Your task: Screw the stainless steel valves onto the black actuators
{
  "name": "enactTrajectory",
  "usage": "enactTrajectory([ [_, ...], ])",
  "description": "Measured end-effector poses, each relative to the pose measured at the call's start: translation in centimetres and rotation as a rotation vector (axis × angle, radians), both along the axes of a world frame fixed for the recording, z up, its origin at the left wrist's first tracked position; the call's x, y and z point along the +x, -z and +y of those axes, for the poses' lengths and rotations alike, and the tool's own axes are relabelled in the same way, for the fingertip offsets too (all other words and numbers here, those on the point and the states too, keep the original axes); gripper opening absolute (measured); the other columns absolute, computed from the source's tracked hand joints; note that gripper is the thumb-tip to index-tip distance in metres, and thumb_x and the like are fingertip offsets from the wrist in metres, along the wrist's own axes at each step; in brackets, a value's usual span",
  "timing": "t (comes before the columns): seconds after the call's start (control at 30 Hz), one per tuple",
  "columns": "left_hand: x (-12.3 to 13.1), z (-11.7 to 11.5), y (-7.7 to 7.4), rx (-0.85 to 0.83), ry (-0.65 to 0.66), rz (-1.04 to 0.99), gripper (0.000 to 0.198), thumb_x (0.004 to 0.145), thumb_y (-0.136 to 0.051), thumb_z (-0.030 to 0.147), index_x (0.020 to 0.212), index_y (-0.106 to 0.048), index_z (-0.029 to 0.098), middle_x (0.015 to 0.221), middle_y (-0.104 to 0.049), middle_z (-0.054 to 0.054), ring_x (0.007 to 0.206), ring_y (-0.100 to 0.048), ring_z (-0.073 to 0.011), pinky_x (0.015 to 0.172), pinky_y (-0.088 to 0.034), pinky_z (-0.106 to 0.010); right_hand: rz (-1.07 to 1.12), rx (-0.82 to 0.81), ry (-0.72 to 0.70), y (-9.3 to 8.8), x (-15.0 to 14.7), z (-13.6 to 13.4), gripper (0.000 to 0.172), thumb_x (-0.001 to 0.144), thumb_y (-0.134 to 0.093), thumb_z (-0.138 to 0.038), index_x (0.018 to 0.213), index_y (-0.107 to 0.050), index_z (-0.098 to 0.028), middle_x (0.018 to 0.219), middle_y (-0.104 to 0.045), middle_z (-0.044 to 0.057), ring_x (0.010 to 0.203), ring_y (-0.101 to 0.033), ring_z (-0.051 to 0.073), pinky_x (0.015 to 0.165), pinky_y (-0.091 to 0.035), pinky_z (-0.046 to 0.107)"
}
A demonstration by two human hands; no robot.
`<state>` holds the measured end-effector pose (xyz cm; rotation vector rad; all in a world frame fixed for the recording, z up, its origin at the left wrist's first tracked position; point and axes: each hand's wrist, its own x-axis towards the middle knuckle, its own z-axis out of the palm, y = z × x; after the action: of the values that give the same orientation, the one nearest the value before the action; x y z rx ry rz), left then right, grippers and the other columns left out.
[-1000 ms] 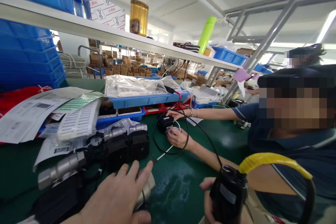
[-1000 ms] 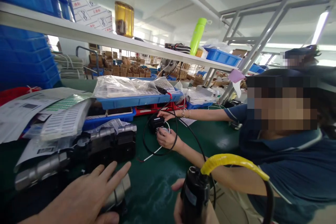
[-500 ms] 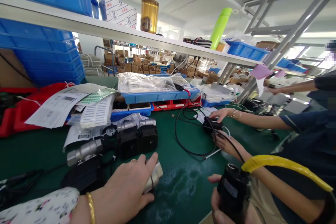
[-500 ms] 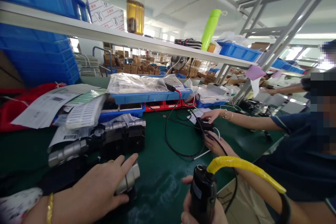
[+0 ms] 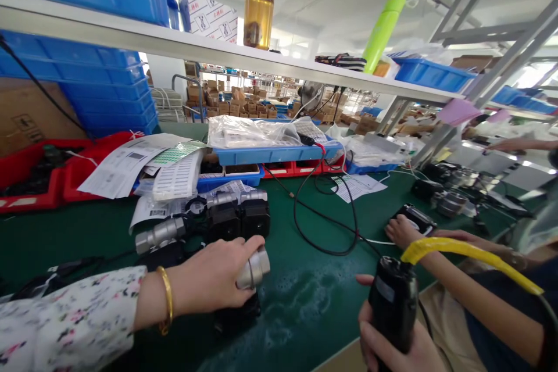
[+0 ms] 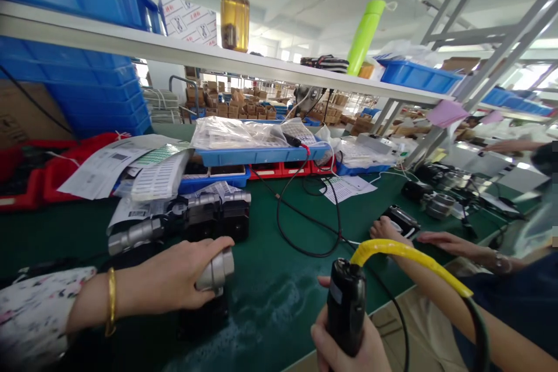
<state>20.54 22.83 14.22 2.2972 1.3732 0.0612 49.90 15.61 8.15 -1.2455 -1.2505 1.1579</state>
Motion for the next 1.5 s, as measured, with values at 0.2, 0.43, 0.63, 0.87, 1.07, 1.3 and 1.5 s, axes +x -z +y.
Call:
enactTrajectory([
  [0.2,-4.0,2.8,-0.4,-0.308,-0.130,-0.172,0.061,0.070,-0.061,0.044,0.123,-0.039,0.024,0.099,-0.060,-0.002,0.083,-0.060,-0.0184,0.071,-0.047,-0.027,-0.037,-0.055,-0.065,-0.8,1.0,0.6,0.068,0.081,-0.073,-0.056,0.122,-0.034,-0.018,0.068,-0.048,-0.001,0.051,-0.045,0.013,0.051,-0.038,0.021],
  [0.43,-4.2,4.0,1.4,-0.509,-0.200,-0.375,0.063,0.066,-0.067,0.038,0.121,-0.042,0.020,0.098,-0.059,-0.002,0.082,-0.057,-0.0166,0.066,-0.047,-0.024,-0.187,-0.090,-0.213,-0.4,-0.5,4.0,0.064,0.083,-0.070,-0.053,0.123,-0.039,-0.014,0.070,-0.051,0.001,0.054,-0.049,0.015,0.052,-0.040,0.022],
  [0.63,-0.3,5.6,3.4,-0.601,-0.204,-0.566,0.060,0.062,-0.072,0.032,0.115,-0.047,0.018,0.092,-0.061,-0.002,0.079,-0.058,-0.0160,0.059,-0.046,-0.022,-0.214,-0.102,-0.193,1.2,-2.7,4.2,0.059,0.083,-0.067,-0.053,0.119,-0.041,-0.015,0.086,-0.055,0.004,0.053,-0.051,0.015,0.052,-0.044,0.024],
  [0.87,1.4,8.9,5.8,-0.699,-0.211,-0.596,0.062,0.061,-0.072,0.040,0.112,-0.045,0.018,0.087,-0.058,-0.002,0.065,-0.056,-0.0133,0.047,-0.044,-0.021,-0.507,-0.040,-0.030,5.0,-4.9,2.5,0.070,0.072,-0.068,-0.055,0.128,-0.043,-0.020,0.114,-0.053,0.007,0.107,-0.048,0.033,0.094,-0.040,0.042],
  [1.07,-1.1,8.2,6.8,-0.739,-0.236,-0.549,0.054,0.066,-0.067,0.041,0.108,-0.043,0.017,0.084,-0.060,-0.001,0.062,-0.057,-0.0125,0.050,-0.048,-0.024,-0.387,-0.024,-0.114,4.6,-8.3,2.7,0.065,0.068,-0.072,-0.044,0.124,-0.050,-0.019,0.107,-0.057,0.007,0.101,-0.054,0.031,0.089,-0.047,0.037],
  [1.3,-4.6,7.1,6.0,-0.625,-0.200,-0.274,0.047,0.062,-0.067,0.044,0.097,-0.053,0.015,0.087,-0.065,-0.004,0.075,-0.062,-0.0196,0.059,-0.049,-0.027,-0.446,-0.087,-0.149,2.0,-4.3,6.9,0.060,0.079,-0.064,-0.055,0.119,-0.045,-0.015,0.095,-0.058,0.008,0.051,-0.054,0.017,0.047,-0.050,0.028],
  [1.5,-5.3,6.4,4.5,-0.326,-0.120,0.046,0.033,0.053,-0.074,0.041,0.066,-0.058,0.016,0.073,-0.063,-0.009,0.077,-0.061,-0.0312,0.070,-0.047,-0.039,-0.479,-0.009,-0.193,1.1,-4.3,12.2,0.050,0.080,-0.064,-0.053,0.106,-0.046,-0.015,0.099,-0.058,0.007,0.049,-0.055,0.015,0.044,-0.049,0.025],
])
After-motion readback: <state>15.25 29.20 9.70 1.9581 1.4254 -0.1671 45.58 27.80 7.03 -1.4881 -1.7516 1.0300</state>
